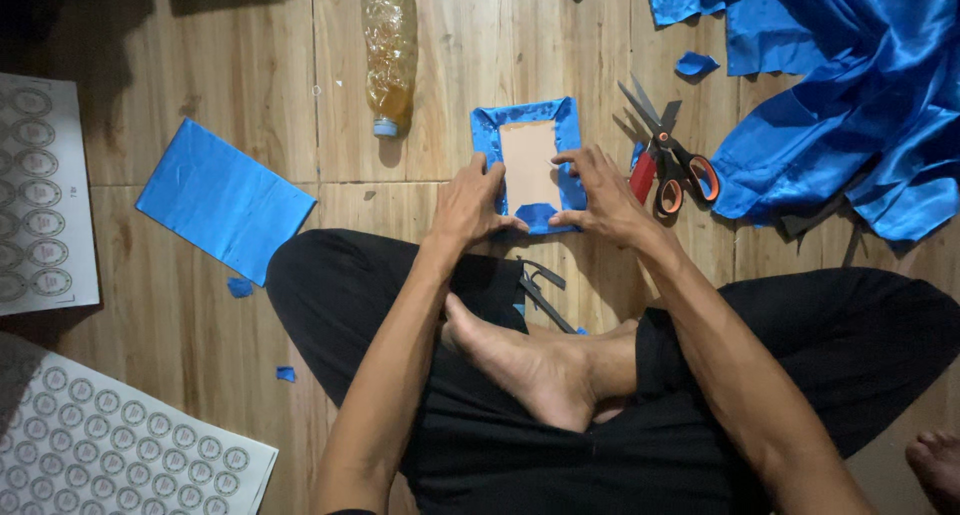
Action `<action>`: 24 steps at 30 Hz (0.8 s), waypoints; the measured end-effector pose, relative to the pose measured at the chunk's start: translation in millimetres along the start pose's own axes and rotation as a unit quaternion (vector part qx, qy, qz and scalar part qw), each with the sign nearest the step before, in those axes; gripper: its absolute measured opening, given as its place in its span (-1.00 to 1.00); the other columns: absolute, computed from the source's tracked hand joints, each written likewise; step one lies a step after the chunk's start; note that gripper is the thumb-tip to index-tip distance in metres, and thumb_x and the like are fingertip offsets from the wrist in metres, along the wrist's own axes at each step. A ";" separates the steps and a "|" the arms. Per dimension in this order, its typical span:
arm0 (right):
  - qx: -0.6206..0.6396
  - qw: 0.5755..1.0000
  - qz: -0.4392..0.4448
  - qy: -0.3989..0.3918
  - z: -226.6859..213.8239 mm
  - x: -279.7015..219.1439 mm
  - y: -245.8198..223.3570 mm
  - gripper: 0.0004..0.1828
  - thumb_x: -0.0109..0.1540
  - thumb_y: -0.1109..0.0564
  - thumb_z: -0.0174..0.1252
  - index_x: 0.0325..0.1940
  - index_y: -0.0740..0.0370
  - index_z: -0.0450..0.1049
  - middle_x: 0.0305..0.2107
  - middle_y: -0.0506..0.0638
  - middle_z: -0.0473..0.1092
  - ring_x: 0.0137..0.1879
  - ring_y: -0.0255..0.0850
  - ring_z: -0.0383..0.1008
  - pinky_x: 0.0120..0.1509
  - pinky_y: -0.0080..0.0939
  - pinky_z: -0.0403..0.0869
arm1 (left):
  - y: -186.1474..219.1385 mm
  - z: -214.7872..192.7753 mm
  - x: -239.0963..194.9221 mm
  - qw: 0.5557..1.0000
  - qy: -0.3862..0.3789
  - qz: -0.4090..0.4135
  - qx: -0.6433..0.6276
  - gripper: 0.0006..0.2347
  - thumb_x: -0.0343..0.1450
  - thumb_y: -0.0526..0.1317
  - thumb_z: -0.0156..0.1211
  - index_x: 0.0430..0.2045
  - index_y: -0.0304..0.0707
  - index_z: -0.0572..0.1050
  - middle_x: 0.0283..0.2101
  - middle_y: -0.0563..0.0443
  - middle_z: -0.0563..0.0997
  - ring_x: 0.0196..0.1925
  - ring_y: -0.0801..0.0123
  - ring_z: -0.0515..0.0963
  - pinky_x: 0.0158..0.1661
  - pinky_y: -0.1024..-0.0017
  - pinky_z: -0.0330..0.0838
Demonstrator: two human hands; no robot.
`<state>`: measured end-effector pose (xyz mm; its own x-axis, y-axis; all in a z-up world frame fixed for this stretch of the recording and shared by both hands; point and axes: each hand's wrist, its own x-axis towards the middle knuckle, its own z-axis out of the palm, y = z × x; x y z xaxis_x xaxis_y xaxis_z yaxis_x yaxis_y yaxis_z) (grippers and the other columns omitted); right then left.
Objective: The person sits on the floor and smooths blue fabric onto a rectangular board using a plastic bottle. They then pick up a blue-covered box and place it inside a larger purple box.
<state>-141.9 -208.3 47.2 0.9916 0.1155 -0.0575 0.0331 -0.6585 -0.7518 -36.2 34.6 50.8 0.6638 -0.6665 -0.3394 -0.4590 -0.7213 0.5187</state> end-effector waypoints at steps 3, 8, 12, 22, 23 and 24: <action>-0.009 1.000 -0.005 -0.001 4.8 3.4 9.6 -0.02 -0.02 -0.08 0.63 0.39 0.04 0.30 -0.02 0.21 0.27 0.15 0.30 0.39 0.33 0.23 0.33 | -0.7 0.5 0.5 1.000 0.000 -0.001 -0.007 -0.34 0.08 0.18 0.68 -0.19 -0.13 0.36 -0.07 -0.07 0.34 0.04 -0.24 0.59 -0.03 -0.31 0.57; -0.005 1.000 -0.006 -0.002 6.9 2.3 12.7 -0.08 0.04 -0.10 0.59 0.39 0.02 0.29 0.00 0.17 0.27 0.17 0.24 0.40 0.37 0.20 0.29 | -2.4 2.9 0.7 1.000 0.010 0.004 -0.018 -0.38 0.10 0.20 0.65 -0.25 -0.11 0.37 -0.09 -0.09 0.35 0.00 -0.25 0.60 -0.07 -0.30 0.58; -0.011 1.000 0.000 0.003 8.0 0.2 11.2 -0.13 0.09 -0.06 0.56 0.38 0.05 0.30 -0.03 0.19 0.26 0.17 0.27 0.39 0.37 0.22 0.28 | -4.2 2.8 2.2 0.999 0.024 0.017 -0.028 -0.47 0.18 0.16 0.61 -0.28 -0.10 0.39 -0.12 -0.10 0.36 -0.04 -0.27 0.62 -0.12 -0.26 0.58; -0.045 0.999 0.006 0.020 7.7 7.7 -2.1 -0.04 0.00 -0.18 0.62 0.34 0.08 0.30 -0.10 0.16 0.24 0.07 0.27 0.37 0.27 0.22 0.33 | 14.2 -15.8 -5.5 1.000 0.015 -0.007 -0.019 -0.37 0.12 0.34 0.57 -0.32 -0.16 0.42 -0.12 -0.12 0.41 -0.03 -0.22 0.65 -0.09 -0.21 0.61; -0.043 0.999 0.008 0.023 7.6 8.4 -2.8 -0.03 -0.01 -0.19 0.63 0.35 0.07 0.30 -0.10 0.16 0.24 0.06 0.27 0.37 0.27 0.22 0.33 | 11.4 -10.3 -2.6 1.000 0.022 -0.008 0.002 -0.38 0.12 0.32 0.59 -0.32 -0.13 0.42 -0.11 -0.09 0.40 -0.04 -0.20 0.66 -0.10 -0.19 0.61; -0.041 0.999 0.009 0.026 7.0 9.7 -3.2 -0.01 -0.03 -0.20 0.63 0.35 0.06 0.30 -0.11 0.16 0.24 0.06 0.27 0.37 0.27 0.22 0.33 | 8.6 -4.9 0.6 0.999 0.029 -0.009 0.022 -0.39 0.11 0.30 0.60 -0.31 -0.11 0.42 -0.10 -0.07 0.40 -0.05 -0.18 0.66 -0.11 -0.18 0.62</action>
<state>-133.2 -199.9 44.4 0.9972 0.0662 -0.0341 0.0240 -0.7186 -0.6950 -36.9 28.9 58.9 0.7054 -0.6414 -0.3016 -0.4708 -0.7421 0.4770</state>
